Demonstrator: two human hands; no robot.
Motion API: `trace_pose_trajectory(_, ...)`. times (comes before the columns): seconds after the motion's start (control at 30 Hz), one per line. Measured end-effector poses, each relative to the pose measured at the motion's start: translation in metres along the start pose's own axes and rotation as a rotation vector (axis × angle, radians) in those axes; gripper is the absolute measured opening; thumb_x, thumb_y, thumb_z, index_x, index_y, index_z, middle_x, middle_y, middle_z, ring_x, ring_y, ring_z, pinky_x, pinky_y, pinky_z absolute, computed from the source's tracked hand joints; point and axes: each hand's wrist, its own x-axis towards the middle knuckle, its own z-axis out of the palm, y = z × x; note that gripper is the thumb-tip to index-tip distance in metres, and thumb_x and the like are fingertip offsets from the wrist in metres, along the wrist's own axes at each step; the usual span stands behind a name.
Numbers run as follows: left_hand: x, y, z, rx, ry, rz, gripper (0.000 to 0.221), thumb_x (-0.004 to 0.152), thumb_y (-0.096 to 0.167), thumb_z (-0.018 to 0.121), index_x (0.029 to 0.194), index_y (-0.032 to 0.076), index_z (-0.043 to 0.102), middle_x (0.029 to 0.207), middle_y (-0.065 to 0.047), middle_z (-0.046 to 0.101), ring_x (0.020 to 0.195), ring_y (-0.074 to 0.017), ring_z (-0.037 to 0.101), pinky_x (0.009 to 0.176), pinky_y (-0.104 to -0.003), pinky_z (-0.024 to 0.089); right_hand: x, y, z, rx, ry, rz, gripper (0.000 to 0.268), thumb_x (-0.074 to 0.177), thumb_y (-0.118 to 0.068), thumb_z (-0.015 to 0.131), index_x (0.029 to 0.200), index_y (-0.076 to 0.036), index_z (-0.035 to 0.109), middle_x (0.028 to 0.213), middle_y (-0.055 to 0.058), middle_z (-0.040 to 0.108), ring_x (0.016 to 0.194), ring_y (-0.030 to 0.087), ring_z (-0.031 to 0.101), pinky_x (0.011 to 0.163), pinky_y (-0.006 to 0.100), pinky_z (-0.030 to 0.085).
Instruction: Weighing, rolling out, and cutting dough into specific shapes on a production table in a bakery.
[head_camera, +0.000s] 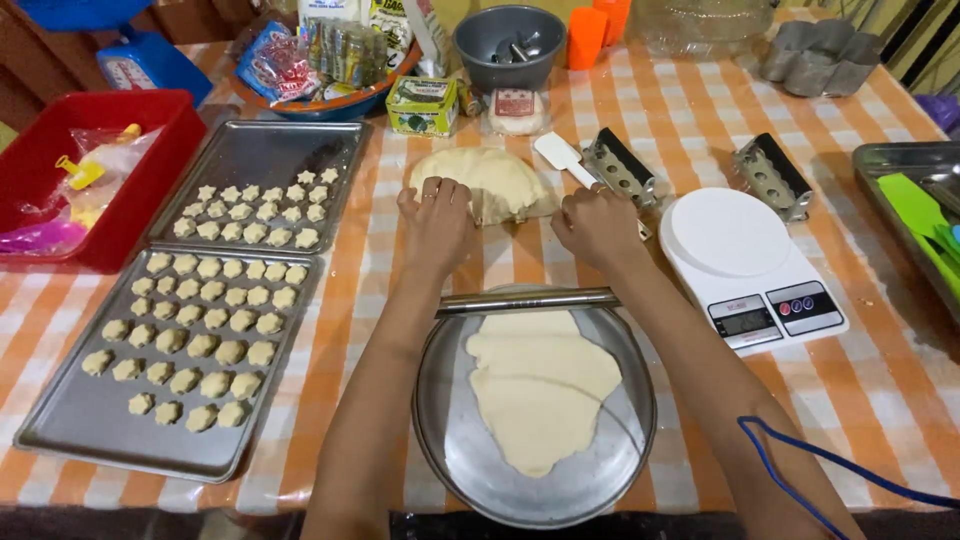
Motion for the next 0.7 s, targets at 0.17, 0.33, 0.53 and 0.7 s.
trace_pose_trajectory(0.17,0.012,-0.01,0.023,0.084,-0.021,0.055,0.02,0.084,0.016,0.07,0.103,0.015,0.064,0.102,-0.003,0.062,0.118,-0.0185,0.051,0.099,-0.049,0.024,0.01,-0.003,-0.005,-0.074,-0.009,-0.025,0.027,0.086,-0.03,0.066,0.061,-0.02,0.067,0.054,-0.003,0.058,0.055,0.016,0.062,0.054,0.027,0.048)
trace_pose_trajectory(0.33,0.011,-0.005,0.013,0.082,-0.033,0.108,0.018,0.087,0.012,0.069,0.106,0.012,0.066,0.101,-0.005,0.064,0.114,-0.0196,0.054,0.099,-0.049,0.022,0.01,-0.003,-0.007,-0.063,-0.001,-0.038,0.024,0.087,-0.029,0.066,0.065,-0.019,0.07,0.056,-0.002,0.062,0.055,0.016,0.063,0.057,0.029,0.052)
trace_pose_trajectory(0.53,0.01,-0.008,-0.027,0.059,0.055,0.078,0.022,0.085,0.014,0.071,0.105,0.019,0.065,0.098,-0.002,0.062,0.112,-0.0207,0.053,0.097,-0.05,0.025,0.011,0.003,-0.03,0.049,0.056,0.007,0.026,0.091,-0.029,0.07,0.067,-0.02,0.071,0.059,-0.003,0.064,0.057,0.016,0.066,0.062,0.028,0.054)
trace_pose_trajectory(0.7,-0.016,0.002,-0.064,-0.243,-0.249,-0.091,0.025,0.096,0.025,0.054,0.118,0.016,0.064,0.099,-0.005,0.065,0.11,-0.0246,0.056,0.101,-0.06,0.022,0.001,-0.006,-0.086,0.289,-0.182,0.091,0.03,0.096,-0.033,0.066,0.078,-0.012,0.077,0.07,0.006,0.072,0.067,0.027,0.071,0.064,0.037,0.053)
